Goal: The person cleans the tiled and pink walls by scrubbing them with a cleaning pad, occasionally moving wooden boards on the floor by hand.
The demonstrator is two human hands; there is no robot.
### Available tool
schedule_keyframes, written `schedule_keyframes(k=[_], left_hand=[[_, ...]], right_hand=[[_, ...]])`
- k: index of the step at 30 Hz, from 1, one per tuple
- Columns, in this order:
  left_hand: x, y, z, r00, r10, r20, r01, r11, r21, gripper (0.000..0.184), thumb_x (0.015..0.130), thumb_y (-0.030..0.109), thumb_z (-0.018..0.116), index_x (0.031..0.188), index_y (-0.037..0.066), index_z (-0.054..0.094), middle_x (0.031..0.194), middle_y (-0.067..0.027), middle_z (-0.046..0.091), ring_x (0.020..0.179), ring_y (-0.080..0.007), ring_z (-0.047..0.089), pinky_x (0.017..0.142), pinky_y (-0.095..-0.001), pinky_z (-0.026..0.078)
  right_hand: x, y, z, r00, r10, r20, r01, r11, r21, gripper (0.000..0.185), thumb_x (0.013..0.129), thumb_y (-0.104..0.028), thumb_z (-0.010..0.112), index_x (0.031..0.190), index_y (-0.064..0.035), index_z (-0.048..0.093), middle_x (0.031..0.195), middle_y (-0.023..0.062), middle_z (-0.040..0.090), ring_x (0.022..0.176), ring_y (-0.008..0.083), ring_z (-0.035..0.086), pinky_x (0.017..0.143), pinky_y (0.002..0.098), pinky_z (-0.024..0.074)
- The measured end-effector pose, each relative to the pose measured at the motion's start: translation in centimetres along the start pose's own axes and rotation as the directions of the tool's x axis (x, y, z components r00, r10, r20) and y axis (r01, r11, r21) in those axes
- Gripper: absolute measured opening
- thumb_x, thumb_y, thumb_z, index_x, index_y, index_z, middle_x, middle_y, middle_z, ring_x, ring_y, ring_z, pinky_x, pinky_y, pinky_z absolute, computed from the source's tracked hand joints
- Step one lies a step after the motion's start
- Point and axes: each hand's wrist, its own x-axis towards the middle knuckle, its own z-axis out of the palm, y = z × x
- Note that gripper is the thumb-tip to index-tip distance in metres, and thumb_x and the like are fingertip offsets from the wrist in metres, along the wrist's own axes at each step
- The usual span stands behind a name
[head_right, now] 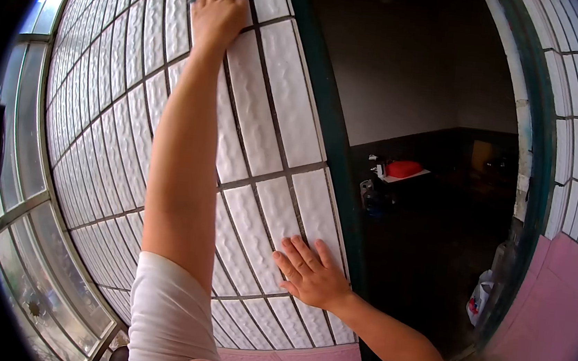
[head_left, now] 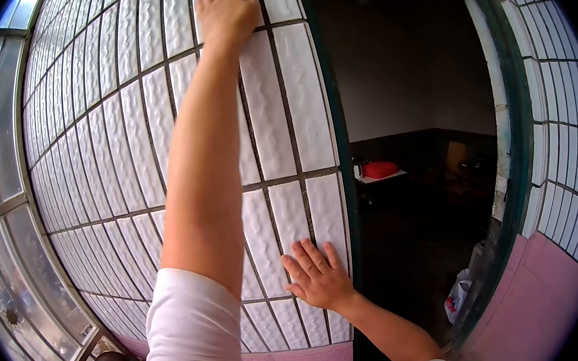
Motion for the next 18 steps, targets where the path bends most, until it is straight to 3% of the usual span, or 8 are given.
schedule_keyframes(k=[1,3,5,7,9,13,17,18], left_hand=[[-0.3,2.7,0.0,0.995,0.097,-0.018,-0.096,0.995,0.021,0.052,0.088,0.039,0.036,0.135,0.017,0.037,0.141,-0.0158,0.033,0.132,-0.0360,0.026,0.108,-0.0459,0.019],[-1.8,6.5,-1.4,0.993,0.111,-0.032,-0.114,0.986,-0.122,0.054,0.086,0.030,0.047,0.135,0.007,0.038,0.139,-0.0181,0.035,0.132,-0.0342,0.027,0.109,-0.0448,0.018],[-2.9,7.1,-0.9,0.994,0.104,-0.027,-0.108,0.980,-0.170,0.051,0.087,0.029,0.045,0.131,0.004,0.042,0.138,-0.0191,0.037,0.130,-0.0347,0.030,0.109,-0.0449,0.019],[-4.5,6.8,-0.7,0.972,0.214,-0.096,-0.223,0.970,-0.096,0.049,0.088,0.037,0.042,0.134,0.018,0.040,0.141,-0.0160,0.033,0.131,-0.0355,0.027,0.108,-0.0460,0.019],[-7.1,7.0,-1.2,0.977,0.201,-0.076,-0.210,0.969,-0.131,0.048,0.088,0.035,0.044,0.133,0.018,0.042,0.140,-0.0159,0.034,0.131,-0.0344,0.028,0.108,-0.0454,0.020],[-13.6,7.5,-4.7,0.966,0.257,0.026,-0.249,0.952,-0.180,0.050,0.086,0.032,0.047,0.133,0.016,0.042,0.140,-0.0164,0.034,0.131,-0.0344,0.028,0.108,-0.0447,0.020],[-22.1,8.7,-10.1,0.926,0.324,0.193,-0.237,0.898,-0.370,0.055,0.078,0.022,0.057,0.131,0.013,0.044,0.141,-0.0177,0.032,0.131,-0.0366,0.027,0.108,-0.0482,0.020],[-25.7,9.3,-11.4,0.876,0.414,0.248,-0.271,0.847,-0.457,0.056,0.077,0.022,0.059,0.131,0.013,0.045,0.141,-0.0174,0.032,0.132,-0.0364,0.026,0.107,-0.0489,0.020]], right_hand=[[-0.1,-0.1,0.0,1.000,0.001,0.004,-0.001,1.000,0.007,0.072,0.079,-0.046,0.058,0.137,-0.0120,0.034,0.145,0.0129,0.028,0.135,0.0262,0.024,0.109,0.0481,0.0134],[-0.2,-0.1,0.1,1.000,0.004,-0.002,-0.003,1.000,0.026,0.070,0.079,-0.045,0.058,0.137,-0.0122,0.036,0.145,0.0127,0.028,0.136,0.0262,0.023,0.110,0.0481,0.0126],[-0.2,-0.1,0.2,1.000,0.003,0.001,-0.003,0.999,0.038,0.069,0.079,-0.045,0.058,0.136,-0.0114,0.037,0.145,0.0128,0.028,0.136,0.0262,0.023,0.110,0.0481,0.0122],[-0.2,-0.1,0.4,1.000,0.006,-0.015,-0.005,0.999,0.044,0.069,0.079,-0.044,0.058,0.136,-0.0112,0.037,0.145,0.0130,0.028,0.136,0.0263,0.023,0.110,0.0478,0.0124],[-0.2,0.0,0.4,1.000,0.005,-0.030,-0.003,0.999,0.051,0.068,0.079,-0.044,0.058,0.135,-0.0111,0.037,0.145,0.0131,0.028,0.136,0.0263,0.023,0.110,0.0475,0.0127],[-0.2,0.1,0.3,0.999,0.007,-0.039,-0.003,0.995,0.096,0.065,0.080,-0.042,0.057,0.133,-0.0103,0.039,0.144,0.0132,0.030,0.134,0.0269,0.025,0.109,0.0468,0.0151],[-1.0,-0.2,-0.3,0.998,-0.017,-0.069,0.025,0.992,0.122,0.056,0.077,-0.037,0.059,0.125,-0.0111,0.047,0.143,0.0128,0.032,0.133,0.0276,0.027,0.108,0.0466,0.0165],[-2.2,-0.4,-0.4,1.000,0.013,-0.003,-0.013,0.994,0.109,0.054,0.077,-0.036,0.060,0.124,-0.0118,0.048,0.143,0.0125,0.031,0.134,0.0271,0.025,0.108,0.0460,0.0154]])
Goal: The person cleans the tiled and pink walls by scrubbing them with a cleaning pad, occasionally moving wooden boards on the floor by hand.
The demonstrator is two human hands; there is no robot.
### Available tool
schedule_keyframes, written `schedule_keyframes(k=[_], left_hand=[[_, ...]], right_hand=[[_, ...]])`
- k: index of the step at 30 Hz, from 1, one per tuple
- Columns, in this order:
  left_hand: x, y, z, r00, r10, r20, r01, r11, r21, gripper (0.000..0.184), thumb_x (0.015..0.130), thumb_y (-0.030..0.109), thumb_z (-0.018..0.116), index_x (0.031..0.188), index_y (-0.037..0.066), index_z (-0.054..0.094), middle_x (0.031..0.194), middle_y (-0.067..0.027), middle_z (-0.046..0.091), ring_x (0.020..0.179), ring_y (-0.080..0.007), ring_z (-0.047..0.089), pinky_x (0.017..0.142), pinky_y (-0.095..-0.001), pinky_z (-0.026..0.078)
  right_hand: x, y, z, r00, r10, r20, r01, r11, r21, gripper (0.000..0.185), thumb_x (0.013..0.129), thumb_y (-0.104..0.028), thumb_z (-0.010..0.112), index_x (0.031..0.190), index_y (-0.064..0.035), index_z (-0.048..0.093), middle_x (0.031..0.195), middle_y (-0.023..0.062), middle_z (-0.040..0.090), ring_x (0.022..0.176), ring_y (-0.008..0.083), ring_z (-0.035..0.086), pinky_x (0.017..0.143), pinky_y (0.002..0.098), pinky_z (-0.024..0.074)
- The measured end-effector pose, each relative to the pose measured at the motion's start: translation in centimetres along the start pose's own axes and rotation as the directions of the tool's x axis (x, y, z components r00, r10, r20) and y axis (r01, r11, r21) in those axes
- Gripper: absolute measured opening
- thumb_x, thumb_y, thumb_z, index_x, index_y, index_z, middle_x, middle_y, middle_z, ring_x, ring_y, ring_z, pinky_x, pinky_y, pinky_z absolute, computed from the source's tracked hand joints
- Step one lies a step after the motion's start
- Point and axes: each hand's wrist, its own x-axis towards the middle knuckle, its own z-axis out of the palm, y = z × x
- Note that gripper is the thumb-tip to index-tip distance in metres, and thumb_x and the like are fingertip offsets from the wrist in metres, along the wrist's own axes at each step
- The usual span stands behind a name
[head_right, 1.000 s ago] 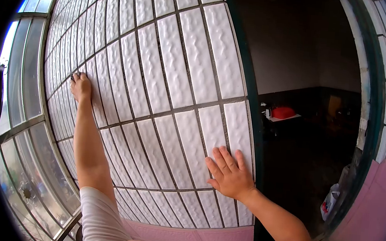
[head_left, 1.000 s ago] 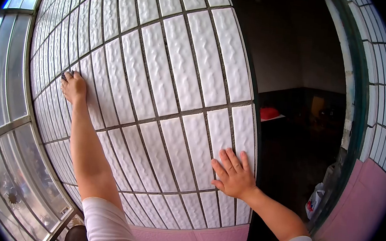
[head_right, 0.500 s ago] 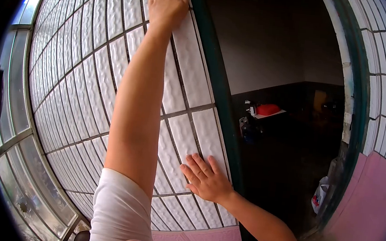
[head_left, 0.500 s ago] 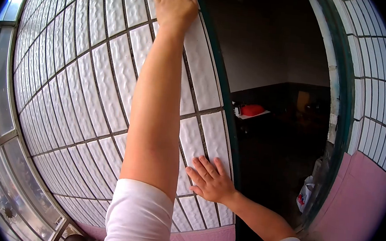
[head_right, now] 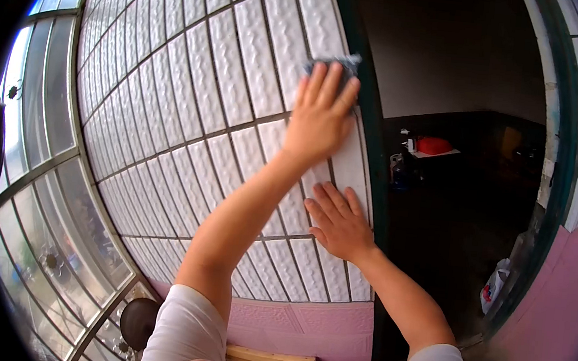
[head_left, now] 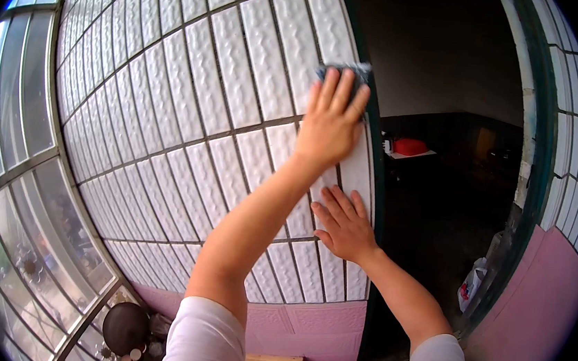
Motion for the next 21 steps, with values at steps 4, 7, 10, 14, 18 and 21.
schedule_keyframes(k=[4,7,10,14,18,21], left_hand=[[-5.9,2.3,-0.5,0.988,0.100,0.119,-0.096,0.995,-0.042,0.061,0.073,0.026,0.063,0.130,0.013,0.046,0.141,-0.0152,0.033,0.133,-0.0346,0.025,0.106,-0.0489,0.022],[-4.3,1.2,-0.5,0.973,0.218,0.079,-0.214,0.975,-0.054,0.059,0.075,0.032,0.061,0.129,0.013,0.047,0.140,-0.0133,0.035,0.131,-0.0326,0.027,0.107,-0.0477,0.022],[-0.5,-1.1,-0.6,0.973,0.224,-0.048,-0.223,0.975,0.007,0.052,0.077,0.034,0.060,0.125,0.014,0.051,0.136,-0.0134,0.039,0.129,-0.0331,0.030,0.107,-0.0472,0.023],[5.6,-7.2,-0.7,0.951,0.138,-0.277,-0.093,0.981,0.167,0.051,0.080,0.036,0.054,0.126,0.013,0.049,0.134,-0.0155,0.041,0.127,-0.0351,0.031,0.107,-0.0477,0.021],[9.4,-15.3,-2.3,0.940,-0.033,-0.339,0.085,0.987,0.140,0.053,0.086,0.037,0.044,0.134,0.015,0.042,0.142,-0.0156,0.032,0.134,-0.0338,0.022,0.109,-0.0472,0.014],[8.7,-22.3,-7.2,0.915,-0.071,-0.397,0.150,0.974,0.172,0.051,0.087,0.030,0.045,0.130,0.004,0.042,0.137,-0.0197,0.038,0.129,-0.0356,0.031,0.108,-0.0445,0.020]], right_hand=[[-2.7,-2.2,0.8,0.990,-0.006,0.138,-0.008,0.995,0.100,0.051,0.076,-0.031,0.062,0.122,-0.0127,0.050,0.143,0.0117,0.030,0.136,0.0259,0.021,0.107,0.0476,0.0138],[-1.9,-2.9,1.6,0.986,-0.043,0.159,0.021,0.990,0.140,0.053,0.076,-0.030,0.063,0.124,-0.0121,0.049,0.143,0.0130,0.029,0.134,0.0290,0.022,0.106,0.0516,0.0151],[-2.7,-3.7,1.8,0.988,0.097,0.123,-0.107,0.992,0.073,0.056,0.077,-0.031,0.064,0.127,-0.0128,0.046,0.141,0.0140,0.031,0.133,0.0349,0.022,0.104,0.0574,0.0137],[-3.1,-3.7,3.5,0.995,0.098,0.034,-0.095,0.992,-0.086,0.060,0.078,-0.036,0.063,0.131,-0.0159,0.042,0.143,0.0123,0.029,0.135,0.0335,0.019,0.106,0.0572,0.0122],[-3.4,-3.7,4.3,0.996,0.091,0.016,-0.085,0.971,-0.222,0.054,0.088,-0.046,0.046,0.131,-0.0157,0.041,0.143,0.0129,0.029,0.133,0.0362,0.022,0.106,0.0578,0.0129],[-3.6,-3.8,4.5,0.995,0.099,0.014,-0.091,0.955,-0.282,0.054,0.091,-0.049,0.037,0.131,-0.0134,0.038,0.143,0.0142,0.028,0.133,0.0385,0.022,0.105,0.0595,0.0133]])
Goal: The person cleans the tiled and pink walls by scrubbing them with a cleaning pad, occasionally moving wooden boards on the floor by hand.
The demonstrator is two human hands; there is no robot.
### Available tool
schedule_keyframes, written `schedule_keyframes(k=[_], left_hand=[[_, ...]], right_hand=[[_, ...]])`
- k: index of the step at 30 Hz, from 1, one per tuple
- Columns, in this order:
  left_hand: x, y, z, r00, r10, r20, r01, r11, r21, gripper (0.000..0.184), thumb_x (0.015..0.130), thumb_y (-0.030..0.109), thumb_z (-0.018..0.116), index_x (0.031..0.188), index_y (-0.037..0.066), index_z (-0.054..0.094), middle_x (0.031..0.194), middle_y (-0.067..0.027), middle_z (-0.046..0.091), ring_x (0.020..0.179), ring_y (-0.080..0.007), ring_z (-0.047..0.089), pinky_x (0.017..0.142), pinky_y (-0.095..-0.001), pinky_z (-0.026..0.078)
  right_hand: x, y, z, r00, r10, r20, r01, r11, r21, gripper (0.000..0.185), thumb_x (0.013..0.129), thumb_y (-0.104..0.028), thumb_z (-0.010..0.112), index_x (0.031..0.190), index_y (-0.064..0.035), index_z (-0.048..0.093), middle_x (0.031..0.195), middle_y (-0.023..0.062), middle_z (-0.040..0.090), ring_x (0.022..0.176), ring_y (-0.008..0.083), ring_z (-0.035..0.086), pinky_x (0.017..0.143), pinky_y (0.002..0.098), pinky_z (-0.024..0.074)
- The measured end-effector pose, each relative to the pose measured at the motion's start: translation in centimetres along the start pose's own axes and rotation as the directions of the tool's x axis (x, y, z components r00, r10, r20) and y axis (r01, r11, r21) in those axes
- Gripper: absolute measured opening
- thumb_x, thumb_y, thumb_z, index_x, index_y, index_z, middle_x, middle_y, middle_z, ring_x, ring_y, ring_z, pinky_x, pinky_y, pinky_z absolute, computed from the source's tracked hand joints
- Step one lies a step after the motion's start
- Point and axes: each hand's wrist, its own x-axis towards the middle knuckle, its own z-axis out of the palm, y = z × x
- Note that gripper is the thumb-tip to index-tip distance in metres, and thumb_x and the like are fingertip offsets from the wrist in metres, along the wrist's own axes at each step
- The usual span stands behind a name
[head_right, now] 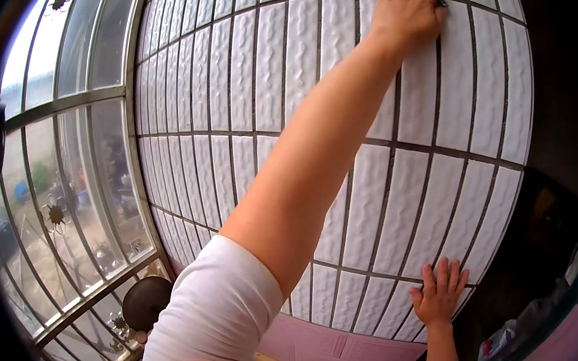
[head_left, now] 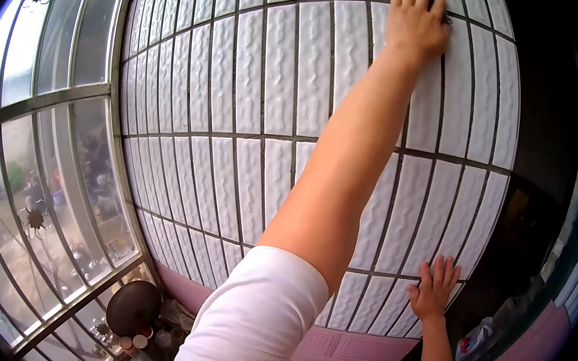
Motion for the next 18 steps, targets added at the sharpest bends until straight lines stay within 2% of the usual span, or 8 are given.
schedule_keyframes(k=[4,6,9,10,12,14,16,18], left_hand=[[0.0,-12.4,-4.4,0.989,-0.142,-0.043,0.146,0.985,0.092,0.050,0.087,0.029,0.042,0.131,0.004,0.042,0.137,-0.0188,0.038,0.130,-0.0342,0.031,0.108,-0.0435,0.021],[-0.9,-19.6,-7.1,0.986,-0.158,-0.052,0.166,0.955,0.246,0.049,0.088,0.029,0.040,0.130,0.004,0.043,0.136,-0.0184,0.040,0.129,-0.0348,0.032,0.108,-0.0436,0.023],[-3.3,-29.4,-11.2,0.960,-0.270,-0.072,0.279,0.918,0.281,0.048,0.088,0.029,0.038,0.129,0.005,0.044,0.134,-0.0186,0.042,0.127,-0.0366,0.033,0.105,-0.0446,0.026],[-3.7,-30.3,-12.0,0.956,-0.282,-0.086,0.294,0.897,0.330,0.048,0.088,0.029,0.037,0.129,0.006,0.044,0.133,-0.0185,0.042,0.127,-0.0370,0.033,0.105,-0.0450,0.027],[-6.3,-35.1,-15.5,0.925,-0.380,-0.020,0.360,0.858,0.365,0.050,0.088,0.030,0.038,0.130,0.003,0.042,0.135,-0.0206,0.039,0.128,-0.0371,0.031,0.106,-0.0456,0.025],[-9.4,-41.8,-18.2,0.869,-0.490,-0.064,0.470,0.781,0.412,0.055,0.088,0.041,0.033,0.136,0.016,0.039,0.144,-0.0163,0.029,0.134,-0.0332,0.023,0.109,-0.0461,0.015],[-13.3,-46.1,-21.8,0.817,-0.570,-0.084,0.542,0.711,0.448,0.057,0.088,0.045,0.029,0.137,0.016,0.037,0.144,-0.0174,0.029,0.134,-0.0334,0.025,0.110,-0.0425,0.015],[-19.7,-56.5,-25.4,0.847,-0.532,-0.011,0.436,0.682,0.587,0.058,0.089,0.045,0.029,0.138,0.015,0.036,0.143,-0.0183,0.029,0.132,-0.0341,0.026,0.109,-0.0395,0.017]], right_hand=[[-0.1,-0.2,0.0,1.000,0.009,-0.010,-0.010,0.995,-0.096,0.055,0.093,-0.050,0.032,0.132,-0.0113,0.034,0.143,0.0175,0.026,0.132,0.0431,0.021,0.104,0.0612,0.0129],[0.0,-0.5,-0.1,1.000,0.022,-0.008,-0.023,0.992,-0.123,0.056,0.093,-0.049,0.030,0.134,-0.0101,0.031,0.143,0.0185,0.025,0.132,0.0440,0.020,0.104,0.0612,0.0129],[0.2,-1.0,-0.3,0.999,0.038,0.026,-0.033,0.985,-0.171,0.057,0.094,-0.045,0.027,0.140,-0.0107,0.023,0.145,0.0196,0.021,0.132,0.0440,0.018,0.105,0.0601,0.0120],[-0.1,-0.7,-1.4,0.999,0.039,0.027,-0.033,0.985,-0.172,0.057,0.094,-0.045,0.027,0.140,-0.0107,0.023,0.145,0.0196,0.021,0.132,0.0440,0.018,0.105,0.0601,0.0120],[0.3,-1.9,-0.7,0.993,0.094,0.074,-0.078,0.977,-0.197,0.056,0.095,-0.041,0.027,0.140,-0.0097,0.021,0.146,0.0205,0.019,0.133,0.0440,0.017,0.106,0.0589,0.0106],[-0.3,-1.4,-0.8,0.993,0.074,0.095,-0.049,0.968,-0.245,0.055,0.095,-0.036,0.026,0.141,-0.0064,0.019,0.146,0.0219,0.017,0.134,0.0426,0.015,0.107,0.0556,0.0088],[0.5,-2.3,-0.6,0.995,0.078,0.067,-0.060,0.970,-0.237,0.055,0.095,-0.036,0.025,0.141,-0.0061,0.018,0.146,0.0216,0.016,0.134,0.0425,0.014,0.107,0.0551,0.0079],[0.0,-2.4,0.2,0.993,0.104,0.058,-0.089,0.973,-0.211,0.056,0.095,-0.037,0.025,0.141,-0.0071,0.018,0.147,0.0213,0.016,0.134,0.0429,0.014,0.107,0.0564,0.0077]])
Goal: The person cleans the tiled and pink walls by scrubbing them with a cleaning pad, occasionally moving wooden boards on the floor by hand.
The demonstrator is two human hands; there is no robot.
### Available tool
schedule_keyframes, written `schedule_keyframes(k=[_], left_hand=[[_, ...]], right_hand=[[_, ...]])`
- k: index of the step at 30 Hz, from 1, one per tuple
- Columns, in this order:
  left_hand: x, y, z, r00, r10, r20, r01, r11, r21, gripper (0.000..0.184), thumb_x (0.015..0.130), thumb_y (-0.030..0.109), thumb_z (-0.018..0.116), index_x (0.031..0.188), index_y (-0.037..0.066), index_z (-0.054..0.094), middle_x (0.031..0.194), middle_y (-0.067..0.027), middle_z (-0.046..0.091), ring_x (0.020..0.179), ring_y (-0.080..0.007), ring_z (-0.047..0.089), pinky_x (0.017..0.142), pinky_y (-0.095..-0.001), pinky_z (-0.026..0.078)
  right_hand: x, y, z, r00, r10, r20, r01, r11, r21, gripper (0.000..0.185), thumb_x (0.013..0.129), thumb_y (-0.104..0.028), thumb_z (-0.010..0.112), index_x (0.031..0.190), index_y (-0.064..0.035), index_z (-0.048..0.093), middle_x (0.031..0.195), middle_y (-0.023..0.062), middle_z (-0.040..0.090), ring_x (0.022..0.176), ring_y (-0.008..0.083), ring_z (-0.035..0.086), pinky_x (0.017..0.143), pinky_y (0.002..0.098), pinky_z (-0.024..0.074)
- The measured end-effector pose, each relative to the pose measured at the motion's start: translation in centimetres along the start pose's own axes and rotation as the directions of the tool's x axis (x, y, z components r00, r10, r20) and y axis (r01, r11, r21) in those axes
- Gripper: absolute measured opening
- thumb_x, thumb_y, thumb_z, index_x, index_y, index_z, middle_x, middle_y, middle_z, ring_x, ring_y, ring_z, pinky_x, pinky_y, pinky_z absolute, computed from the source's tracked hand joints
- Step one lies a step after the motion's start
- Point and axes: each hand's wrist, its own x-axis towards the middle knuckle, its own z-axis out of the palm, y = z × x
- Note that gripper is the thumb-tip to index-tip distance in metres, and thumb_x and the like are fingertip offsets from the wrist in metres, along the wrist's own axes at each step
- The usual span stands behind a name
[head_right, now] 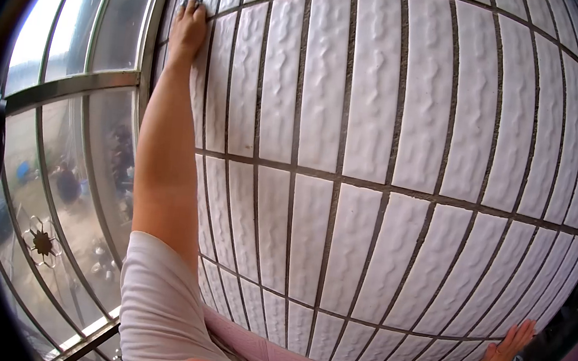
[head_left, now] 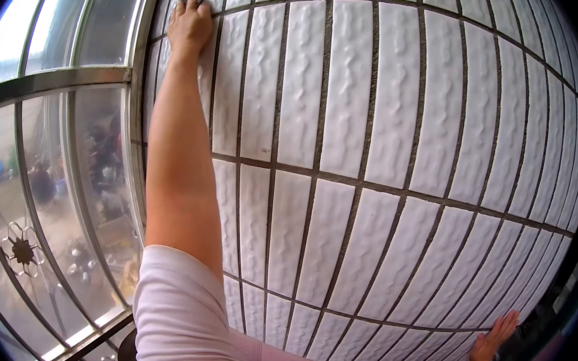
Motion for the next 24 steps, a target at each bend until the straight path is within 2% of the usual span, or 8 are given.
schedule_keyframes(k=[2,4,8,11,16,18,22,24], left_hand=[[-1.4,-4.7,0.4,0.999,0.013,0.052,-0.016,0.998,0.062,0.058,0.090,0.044,0.030,0.138,0.013,0.036,0.142,-0.0193,0.030,0.131,-0.0351,0.028,0.109,-0.0368,0.019],[-4.9,-3.6,-2.5,1.000,-0.004,-0.017,0.002,0.989,-0.151,0.056,0.090,0.042,0.032,0.137,0.011,0.036,0.141,-0.0203,0.031,0.130,-0.0350,0.029,0.108,-0.0372,0.021],[-4.1,-3.4,-1.3,0.995,-0.093,-0.026,0.089,0.988,-0.130,0.057,0.089,0.042,0.034,0.135,0.009,0.039,0.140,-0.0208,0.033,0.130,-0.0340,0.029,0.108,-0.0379,0.021],[-3.7,2.4,-2.4,0.998,-0.054,-0.022,0.048,0.977,-0.210,0.058,0.089,0.043,0.034,0.135,0.010,0.039,0.141,-0.0206,0.032,0.131,-0.0340,0.028,0.108,-0.0377,0.020],[-5.4,20.7,-5.9,0.975,0.185,-0.122,-0.215,0.925,-0.314,0.056,0.088,0.043,0.036,0.136,0.014,0.038,0.142,-0.0208,0.030,0.133,-0.0350,0.024,0.110,-0.0385,0.016],[-6.6,28.1,-7.2,0.955,0.259,-0.142,-0.287,0.926,-0.245,0.056,0.088,0.040,0.039,0.137,0.012,0.037,0.142,-0.0190,0.031,0.133,-0.0338,0.025,0.109,-0.0373,0.020],[-10.2,39.8,-10.4,0.913,0.346,-0.217,-0.403,0.854,-0.329,0.052,0.088,0.029,0.039,0.131,0.000,0.040,0.137,-0.0234,0.035,0.130,-0.0373,0.029,0.107,-0.0462,0.021],[-13.7,48.5,-13.0,0.856,0.469,-0.216,-0.514,0.735,-0.442,0.051,0.088,0.027,0.041,0.131,-0.001,0.040,0.138,-0.0246,0.034,0.131,-0.0374,0.027,0.109,-0.0452,0.018]], right_hand=[[-0.2,0.4,0.0,0.999,0.036,-0.007,-0.036,0.999,0.014,0.056,0.095,-0.038,0.025,0.142,-0.0081,0.017,0.147,0.0211,0.015,0.134,0.0433,0.013,0.106,0.0577,0.0076],[-0.4,0.4,-0.1,0.999,0.038,-0.002,-0.038,0.999,-0.003,0.056,0.095,-0.037,0.025,0.141,-0.0079,0.017,0.147,0.0217,0.015,0.134,0.0435,0.013,0.106,0.0578,0.0079],[-0.4,0.5,-0.1,1.000,0.021,-0.012,-0.021,1.000,-0.018,0.055,0.094,-0.037,0.025,0.141,-0.0078,0.018,0.146,0.0226,0.016,0.134,0.0441,0.014,0.106,0.0580,0.0090],[-0.5,0.5,0.0,0.999,0.038,-0.018,-0.038,0.999,-0.018,0.055,0.094,-0.036,0.027,0.140,-0.0071,0.020,0.145,0.0235,0.017,0.133,0.0451,0.017,0.105,0.0585,0.0114],[-0.2,0.4,0.1,0.999,0.035,-0.038,-0.034,0.999,0.006,0.056,0.093,-0.037,0.029,0.138,-0.0046,0.023,0.144,0.0239,0.020,0.133,0.0457,0.017,0.105,0.0595,0.0114],[-0.4,0.5,0.5,0.997,0.025,-0.067,-0.021,0.998,0.057,0.056,0.093,-0.038,0.030,0.137,-0.0038,0.026,0.144,0.0241,0.021,0.133,0.0461,0.016,0.104,0.0604,0.0105],[-0.6,0.7,0.5,0.998,0.030,-0.050,-0.024,0.993,0.118,0.054,0.093,-0.037,0.034,0.135,-0.0049,0.028,0.144,0.0233,0.021,0.133,0.0462,0.015,0.105,0.0609,0.0072],[-0.4,0.6,0.4,0.998,0.023,-0.057,-0.015,0.989,0.144,0.053,0.092,-0.037,0.036,0.135,-0.0062,0.030,0.144,0.0223,0.021,0.133,0.0455,0.014,0.105,0.0608,0.0058]])
